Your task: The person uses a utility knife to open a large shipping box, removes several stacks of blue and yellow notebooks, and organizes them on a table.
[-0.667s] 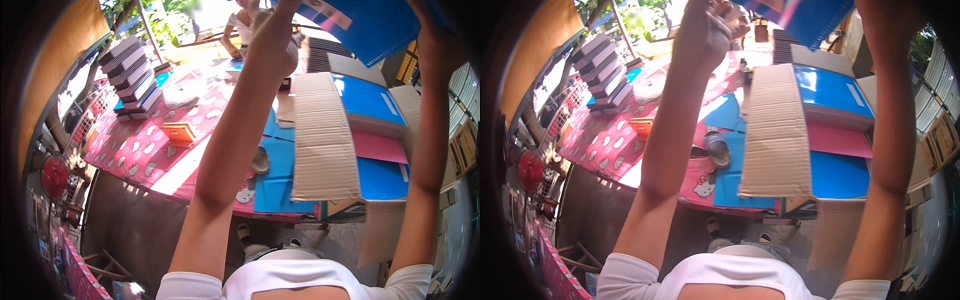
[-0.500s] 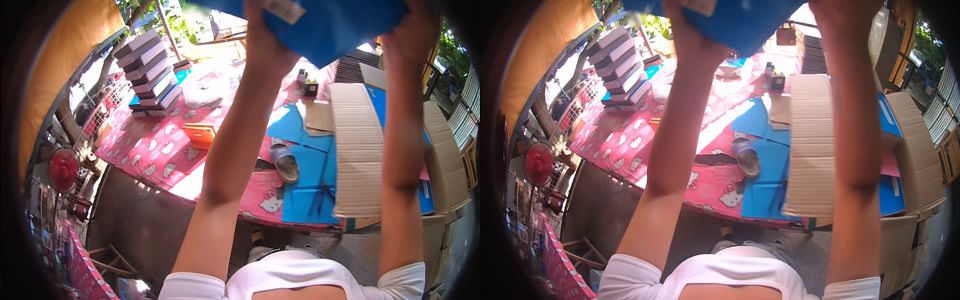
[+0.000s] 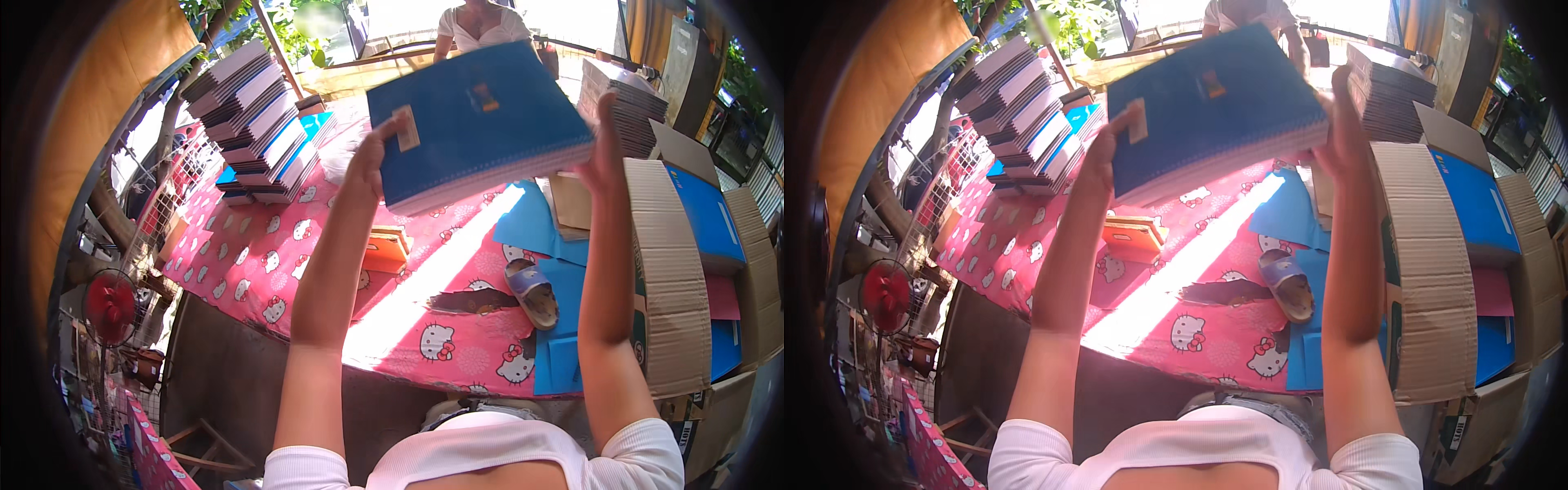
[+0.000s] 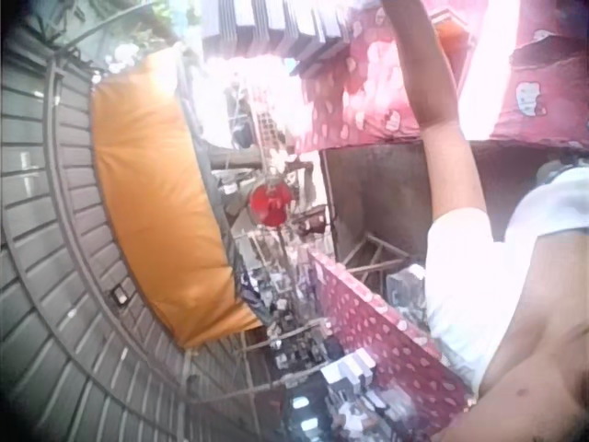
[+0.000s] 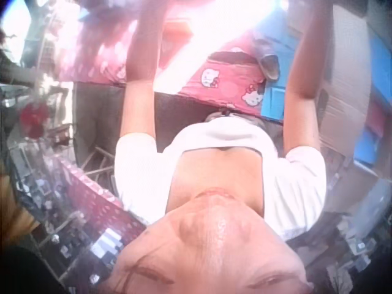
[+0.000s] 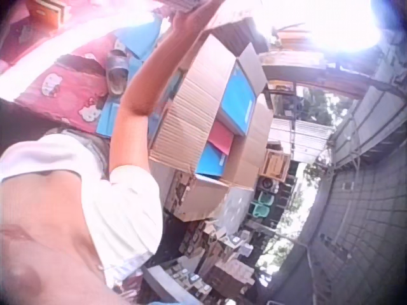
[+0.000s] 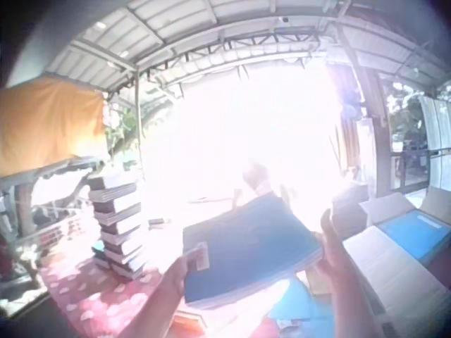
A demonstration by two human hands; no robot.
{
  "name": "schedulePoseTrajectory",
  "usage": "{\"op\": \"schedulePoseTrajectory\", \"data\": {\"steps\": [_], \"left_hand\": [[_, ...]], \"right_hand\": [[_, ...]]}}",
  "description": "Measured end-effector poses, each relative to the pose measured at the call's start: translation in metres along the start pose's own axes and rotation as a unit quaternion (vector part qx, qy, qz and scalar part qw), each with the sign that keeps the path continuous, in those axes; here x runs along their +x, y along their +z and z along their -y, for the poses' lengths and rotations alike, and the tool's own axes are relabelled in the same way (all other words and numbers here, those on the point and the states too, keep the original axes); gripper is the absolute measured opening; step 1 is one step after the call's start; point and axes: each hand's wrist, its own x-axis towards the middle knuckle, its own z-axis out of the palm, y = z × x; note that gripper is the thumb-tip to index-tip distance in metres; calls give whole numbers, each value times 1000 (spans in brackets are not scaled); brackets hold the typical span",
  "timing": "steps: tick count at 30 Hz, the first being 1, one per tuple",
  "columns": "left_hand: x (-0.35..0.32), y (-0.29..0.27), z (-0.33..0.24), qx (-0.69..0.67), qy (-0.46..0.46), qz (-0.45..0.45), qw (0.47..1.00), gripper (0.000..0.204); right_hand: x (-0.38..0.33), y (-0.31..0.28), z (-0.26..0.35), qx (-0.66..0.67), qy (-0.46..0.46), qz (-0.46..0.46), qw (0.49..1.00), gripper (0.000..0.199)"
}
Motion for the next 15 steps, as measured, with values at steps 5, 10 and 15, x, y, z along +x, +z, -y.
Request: {"op": "schedulePoseTrajectory", "data": {"steps": [5,10,15], "left_hand": [[67,-69,56,163,-67,-86,981,38],[112,-102,99,82,-272,-138,949,36],[117,-113,127,146,-285,-164,933,34]], "right_hand": [[14,-78,-138,-24,135,-128,982,61],[24,-138,-210,-3,254,-77,964,40],[29,-156,-251,-103,308,-178,929,49]]}}
